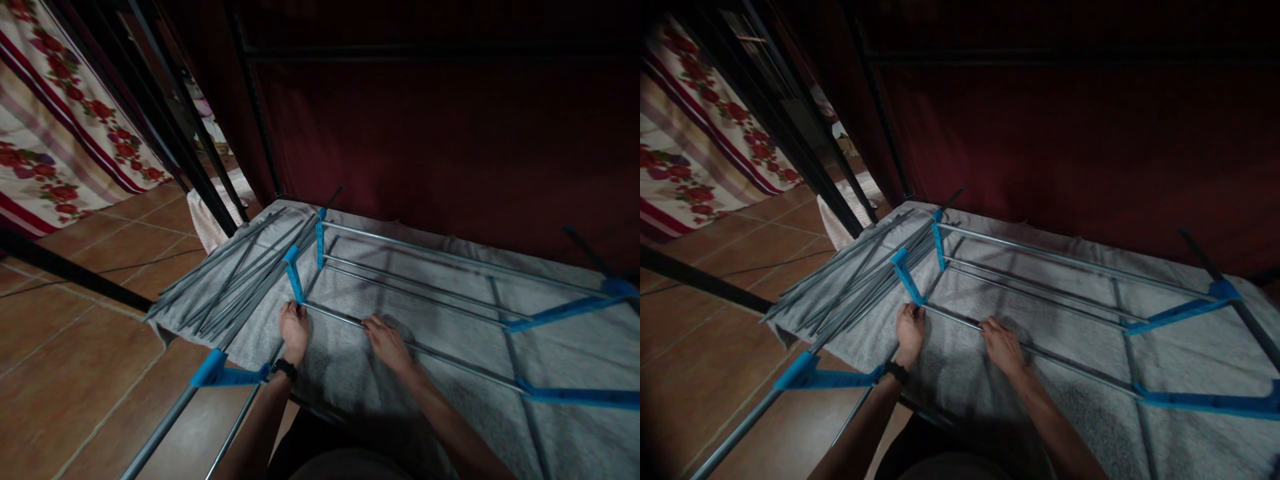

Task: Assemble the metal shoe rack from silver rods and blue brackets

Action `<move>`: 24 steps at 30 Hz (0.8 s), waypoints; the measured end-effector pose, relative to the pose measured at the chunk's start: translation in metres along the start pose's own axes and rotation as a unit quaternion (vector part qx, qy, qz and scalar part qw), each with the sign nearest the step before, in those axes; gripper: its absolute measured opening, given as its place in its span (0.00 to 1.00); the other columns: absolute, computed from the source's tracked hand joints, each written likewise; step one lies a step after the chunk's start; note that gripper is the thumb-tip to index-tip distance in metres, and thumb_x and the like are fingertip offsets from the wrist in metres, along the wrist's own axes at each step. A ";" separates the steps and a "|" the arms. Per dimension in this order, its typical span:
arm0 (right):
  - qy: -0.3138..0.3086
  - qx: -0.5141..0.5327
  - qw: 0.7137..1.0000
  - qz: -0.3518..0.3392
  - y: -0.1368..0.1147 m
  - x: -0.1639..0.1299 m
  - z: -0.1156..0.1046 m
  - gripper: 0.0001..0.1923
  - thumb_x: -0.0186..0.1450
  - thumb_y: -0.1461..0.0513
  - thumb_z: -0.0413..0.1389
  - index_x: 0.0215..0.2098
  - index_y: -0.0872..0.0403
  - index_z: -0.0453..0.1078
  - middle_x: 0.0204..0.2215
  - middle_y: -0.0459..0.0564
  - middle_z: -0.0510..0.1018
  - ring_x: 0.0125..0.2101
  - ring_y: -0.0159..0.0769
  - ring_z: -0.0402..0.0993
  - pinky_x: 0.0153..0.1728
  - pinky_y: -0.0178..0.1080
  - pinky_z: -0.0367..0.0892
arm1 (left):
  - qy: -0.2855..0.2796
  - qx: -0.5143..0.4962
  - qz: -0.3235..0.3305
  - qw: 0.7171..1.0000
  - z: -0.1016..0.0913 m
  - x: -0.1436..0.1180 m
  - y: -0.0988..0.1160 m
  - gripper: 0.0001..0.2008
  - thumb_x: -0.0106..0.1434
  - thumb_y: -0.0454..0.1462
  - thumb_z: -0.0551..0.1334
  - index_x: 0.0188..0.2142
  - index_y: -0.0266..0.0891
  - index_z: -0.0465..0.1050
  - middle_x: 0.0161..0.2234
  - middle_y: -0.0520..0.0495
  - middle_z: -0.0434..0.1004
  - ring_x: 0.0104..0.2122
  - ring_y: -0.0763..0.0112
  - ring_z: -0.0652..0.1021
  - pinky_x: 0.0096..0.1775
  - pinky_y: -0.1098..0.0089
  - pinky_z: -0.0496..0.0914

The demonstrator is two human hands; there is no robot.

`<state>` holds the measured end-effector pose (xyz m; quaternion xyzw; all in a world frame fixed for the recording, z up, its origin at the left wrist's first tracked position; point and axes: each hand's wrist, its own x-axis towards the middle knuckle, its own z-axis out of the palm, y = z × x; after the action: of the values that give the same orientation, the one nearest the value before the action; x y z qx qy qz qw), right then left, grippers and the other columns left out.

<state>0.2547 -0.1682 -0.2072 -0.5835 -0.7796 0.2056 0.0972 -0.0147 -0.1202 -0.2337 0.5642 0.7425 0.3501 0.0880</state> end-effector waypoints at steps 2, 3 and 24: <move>0.010 0.006 1.000 -0.004 0.002 0.001 0.002 0.18 0.75 0.61 0.43 0.54 0.50 0.73 0.52 0.51 0.77 0.45 0.35 0.78 0.47 0.36 0.69 | -0.004 0.001 0.006 1.000 0.001 0.000 -0.001 0.08 0.65 0.37 0.56 0.37 0.38 0.74 0.35 0.42 0.74 0.41 0.59 0.74 0.49 0.60 0.69; 0.014 0.008 1.000 -0.003 0.003 0.002 0.003 0.18 0.74 0.62 0.44 0.54 0.50 0.73 0.52 0.51 0.77 0.45 0.36 0.78 0.47 0.36 0.69 | -0.005 0.005 0.008 1.000 0.001 0.000 -0.001 0.09 0.65 0.37 0.56 0.36 0.38 0.74 0.35 0.42 0.74 0.41 0.59 0.74 0.48 0.61 0.69; 0.562 0.142 0.727 0.368 0.127 -0.183 -0.011 0.17 0.63 0.58 0.50 0.47 0.55 0.69 0.45 0.57 0.73 0.48 0.46 0.69 0.54 0.52 0.65 | -0.050 0.093 0.021 0.994 0.005 0.018 -0.008 0.16 0.63 0.46 0.56 0.40 0.38 0.73 0.35 0.41 0.70 0.39 0.54 0.72 0.41 0.58 0.69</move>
<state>0.4241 -0.3103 -0.2365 -0.8127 -0.2685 -0.0325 0.5161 -0.0245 -0.1025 -0.2370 0.6024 0.7544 0.2527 0.0643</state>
